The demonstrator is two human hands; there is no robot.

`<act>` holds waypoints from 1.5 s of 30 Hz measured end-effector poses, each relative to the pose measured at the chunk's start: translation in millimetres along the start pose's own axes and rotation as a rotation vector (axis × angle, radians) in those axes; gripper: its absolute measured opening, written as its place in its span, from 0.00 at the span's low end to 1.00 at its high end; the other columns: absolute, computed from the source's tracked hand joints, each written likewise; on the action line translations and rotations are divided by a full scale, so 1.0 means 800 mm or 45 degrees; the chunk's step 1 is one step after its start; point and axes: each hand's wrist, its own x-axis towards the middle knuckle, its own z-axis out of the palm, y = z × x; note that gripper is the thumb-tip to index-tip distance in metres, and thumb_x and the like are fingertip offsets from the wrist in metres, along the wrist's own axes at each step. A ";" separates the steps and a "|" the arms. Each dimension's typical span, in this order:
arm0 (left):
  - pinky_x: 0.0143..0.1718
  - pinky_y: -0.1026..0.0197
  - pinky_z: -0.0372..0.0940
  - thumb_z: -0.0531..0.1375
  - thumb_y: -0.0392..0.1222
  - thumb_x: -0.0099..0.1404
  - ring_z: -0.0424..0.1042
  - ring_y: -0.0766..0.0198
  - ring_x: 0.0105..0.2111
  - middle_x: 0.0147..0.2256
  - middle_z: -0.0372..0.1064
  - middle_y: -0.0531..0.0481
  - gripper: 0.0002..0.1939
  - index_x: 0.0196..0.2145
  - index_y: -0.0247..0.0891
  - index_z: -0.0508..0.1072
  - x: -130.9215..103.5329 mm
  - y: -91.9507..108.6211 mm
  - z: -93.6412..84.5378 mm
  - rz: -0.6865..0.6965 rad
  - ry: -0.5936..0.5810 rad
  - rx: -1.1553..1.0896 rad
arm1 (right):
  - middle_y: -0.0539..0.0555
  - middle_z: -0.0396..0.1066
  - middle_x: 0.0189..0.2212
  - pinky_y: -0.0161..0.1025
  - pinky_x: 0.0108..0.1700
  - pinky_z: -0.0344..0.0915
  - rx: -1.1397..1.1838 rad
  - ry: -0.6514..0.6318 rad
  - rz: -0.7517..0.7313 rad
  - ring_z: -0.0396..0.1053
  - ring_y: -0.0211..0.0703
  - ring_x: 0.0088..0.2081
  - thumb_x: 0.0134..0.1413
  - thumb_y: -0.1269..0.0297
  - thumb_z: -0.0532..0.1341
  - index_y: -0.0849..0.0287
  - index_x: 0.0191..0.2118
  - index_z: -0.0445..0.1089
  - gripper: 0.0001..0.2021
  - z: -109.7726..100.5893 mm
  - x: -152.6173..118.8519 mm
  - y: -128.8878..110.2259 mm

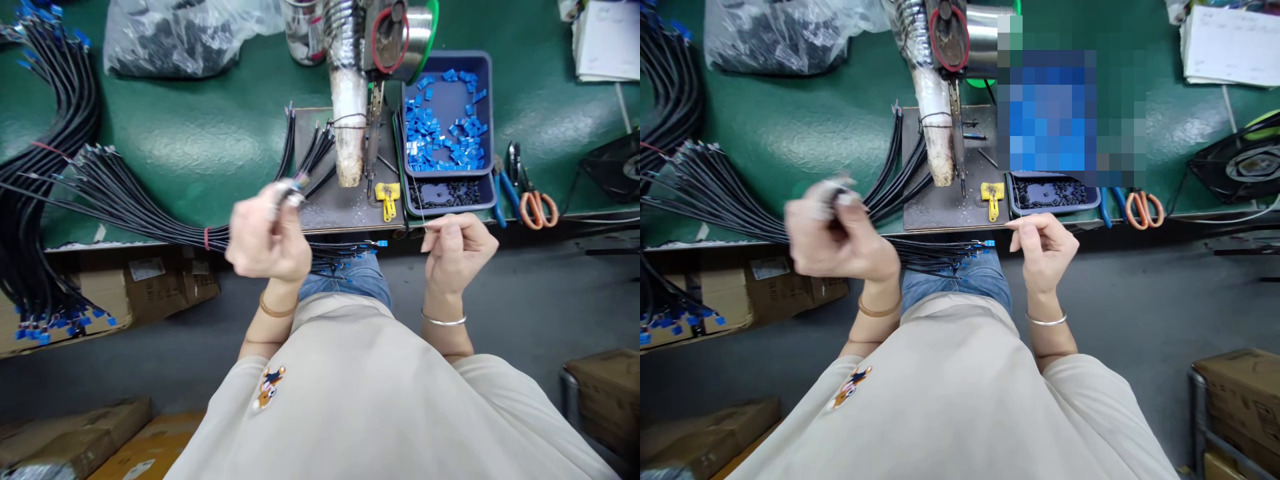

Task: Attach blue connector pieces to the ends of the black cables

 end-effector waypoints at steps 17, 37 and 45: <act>0.14 0.68 0.33 0.67 0.53 0.57 0.45 0.78 0.12 0.14 0.61 0.58 0.19 0.33 0.37 0.66 -0.064 -0.010 -0.011 -1.741 -1.351 -1.083 | 0.48 0.71 0.25 0.32 0.24 0.52 -0.233 -0.365 0.198 0.61 0.29 0.22 0.58 0.62 0.63 0.57 0.32 0.77 0.07 0.016 -0.006 0.007; 0.27 0.71 0.62 0.69 0.47 0.56 0.64 0.77 0.22 0.23 0.67 0.57 0.15 0.30 0.35 0.71 -0.071 0.009 0.018 -1.205 -1.070 -0.854 | 0.46 0.68 0.24 0.32 0.20 0.40 -0.049 -0.502 0.444 0.45 0.24 0.19 0.50 0.66 0.65 0.61 0.30 0.75 0.04 0.023 -0.001 0.016; 0.13 0.71 0.49 0.65 0.49 0.62 0.57 0.78 0.12 0.19 0.66 0.58 0.15 0.30 0.36 0.67 -0.071 0.014 0.017 -1.314 -1.037 -0.928 | 0.49 0.69 0.24 0.33 0.27 0.56 -0.565 -0.368 -0.214 0.59 0.31 0.24 0.55 0.70 0.61 0.58 0.27 0.72 0.06 0.034 -0.018 0.020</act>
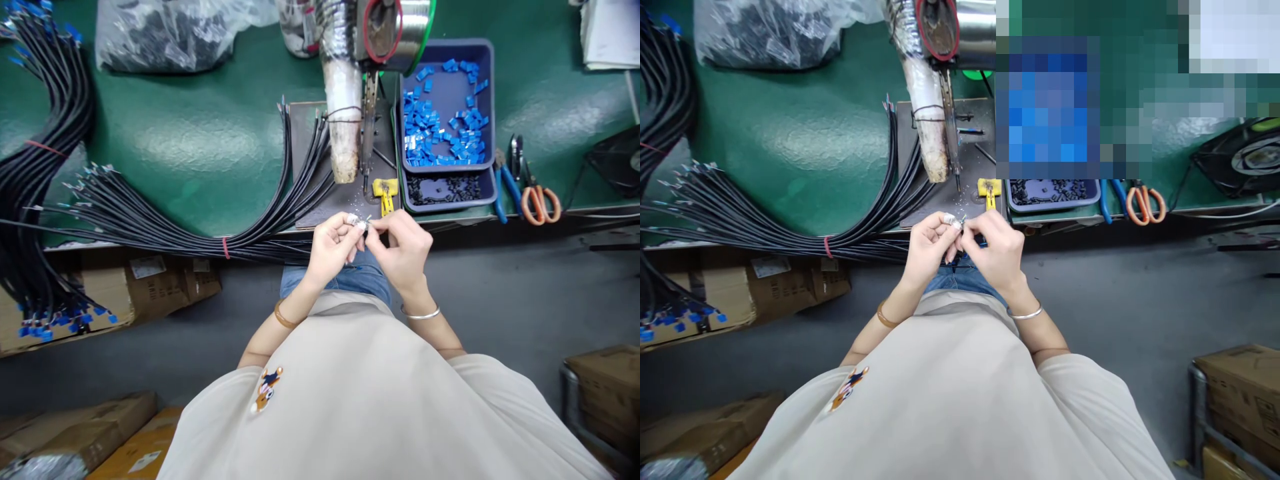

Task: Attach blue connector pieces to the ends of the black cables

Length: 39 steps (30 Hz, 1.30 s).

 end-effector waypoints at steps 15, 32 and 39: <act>0.14 0.70 0.38 0.68 0.48 0.58 0.47 0.80 0.12 0.16 0.68 0.53 0.16 0.30 0.33 0.70 0.003 0.015 -0.017 -0.223 -0.258 -0.241 | 0.48 0.68 0.27 0.34 0.22 0.44 0.577 -0.202 0.394 0.50 0.27 0.21 0.53 0.64 0.66 0.57 0.30 0.76 0.04 -0.008 0.006 0.008; 0.22 0.71 0.60 0.70 0.43 0.54 0.64 0.75 0.19 0.21 0.67 0.55 0.12 0.28 0.32 0.74 0.005 0.003 -0.009 -0.156 -0.175 0.059 | 0.49 0.71 0.26 0.33 0.24 0.52 0.620 -0.368 0.598 0.58 0.31 0.24 0.52 0.58 0.67 0.57 0.29 0.75 0.08 -0.038 0.013 0.029; 0.22 0.72 0.57 0.69 0.40 0.54 0.62 0.76 0.20 0.21 0.66 0.55 0.09 0.28 0.32 0.74 0.006 -0.001 0.000 -0.084 -0.142 0.110 | 0.46 0.68 0.26 0.35 0.23 0.44 0.289 -0.387 0.346 0.46 0.27 0.20 0.53 0.66 0.66 0.57 0.31 0.76 0.02 -0.050 0.009 0.012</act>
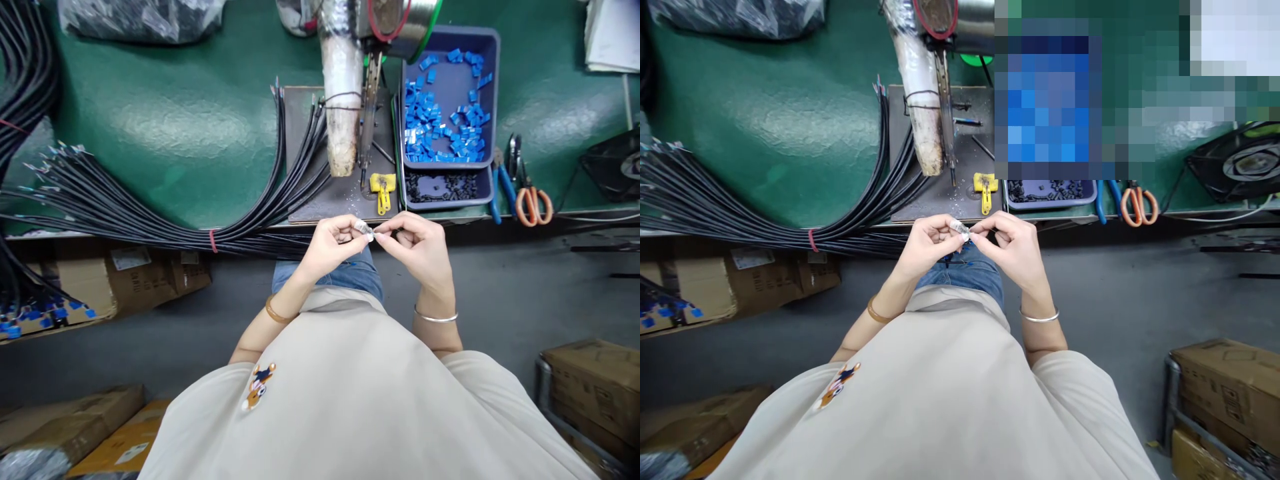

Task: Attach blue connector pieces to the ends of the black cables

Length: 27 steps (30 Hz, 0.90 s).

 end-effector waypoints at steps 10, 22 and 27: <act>0.27 0.71 0.60 0.65 0.37 0.57 0.63 0.76 0.24 0.24 0.67 0.55 0.06 0.30 0.32 0.73 -0.005 -0.001 0.010 0.138 0.105 0.089 | 0.45 0.61 0.22 0.35 0.23 0.46 0.048 0.157 0.049 0.49 0.29 0.20 0.54 0.67 0.62 0.57 0.26 0.68 0.06 0.001 -0.001 0.006; 0.23 0.72 0.53 0.68 0.43 0.55 0.55 0.77 0.21 0.21 0.58 0.57 0.13 0.26 0.33 0.70 -0.001 0.002 0.007 -0.020 0.029 -0.039 | 0.49 0.71 0.26 0.38 0.31 0.59 -0.347 0.093 -0.240 0.59 0.34 0.23 0.58 0.65 0.62 0.55 0.31 0.72 0.05 0.013 -0.003 -0.003; 0.23 0.70 0.56 0.66 0.45 0.59 0.60 0.75 0.20 0.23 0.66 0.54 0.11 0.33 0.33 0.75 -0.005 0.004 -0.004 -0.079 -0.128 -0.014 | 0.48 0.66 0.22 0.39 0.28 0.54 -0.362 0.347 -0.186 0.54 0.34 0.21 0.60 0.60 0.60 0.54 0.32 0.74 0.08 -0.008 -0.006 -0.004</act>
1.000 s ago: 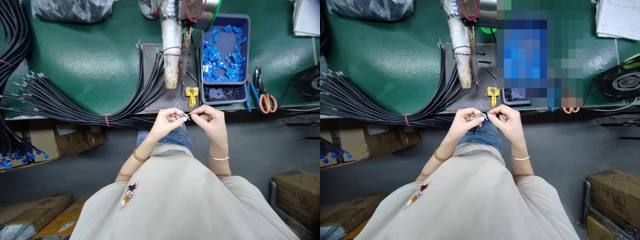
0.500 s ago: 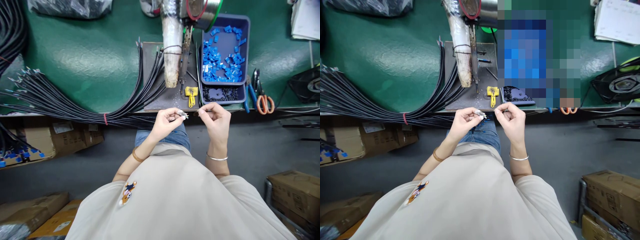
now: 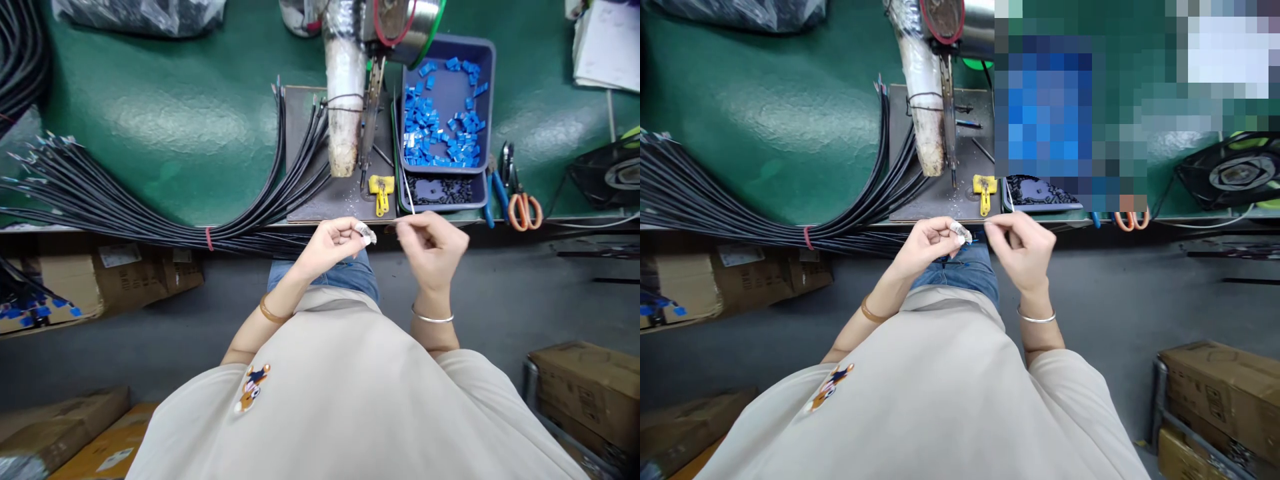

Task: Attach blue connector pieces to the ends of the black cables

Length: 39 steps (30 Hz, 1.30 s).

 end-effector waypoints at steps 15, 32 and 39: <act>0.18 0.69 0.47 0.64 0.47 0.60 0.53 0.76 0.16 0.18 0.61 0.57 0.12 0.30 0.36 0.68 0.009 -0.001 0.005 0.100 0.213 -0.082 | 0.55 0.75 0.28 0.43 0.39 0.62 -0.678 -0.230 0.267 0.71 0.47 0.32 0.51 0.62 0.65 0.58 0.29 0.73 0.05 -0.039 0.098 0.098; 0.16 0.69 0.43 0.67 0.45 0.56 0.51 0.78 0.15 0.18 0.64 0.57 0.12 0.32 0.34 0.72 0.012 -0.007 0.003 0.026 0.177 -0.191 | 0.55 0.78 0.33 0.45 0.41 0.63 -0.542 -0.291 0.101 0.72 0.49 0.36 0.50 0.64 0.67 0.57 0.36 0.76 0.06 -0.018 0.098 0.085; 0.23 0.69 0.57 0.66 0.44 0.58 0.62 0.74 0.22 0.25 0.70 0.52 0.10 0.31 0.33 0.76 0.009 -0.016 0.014 0.200 0.236 0.030 | 0.55 0.78 0.32 0.43 0.39 0.62 -0.577 -0.310 0.116 0.71 0.47 0.34 0.51 0.66 0.64 0.57 0.32 0.75 0.02 -0.017 0.098 0.081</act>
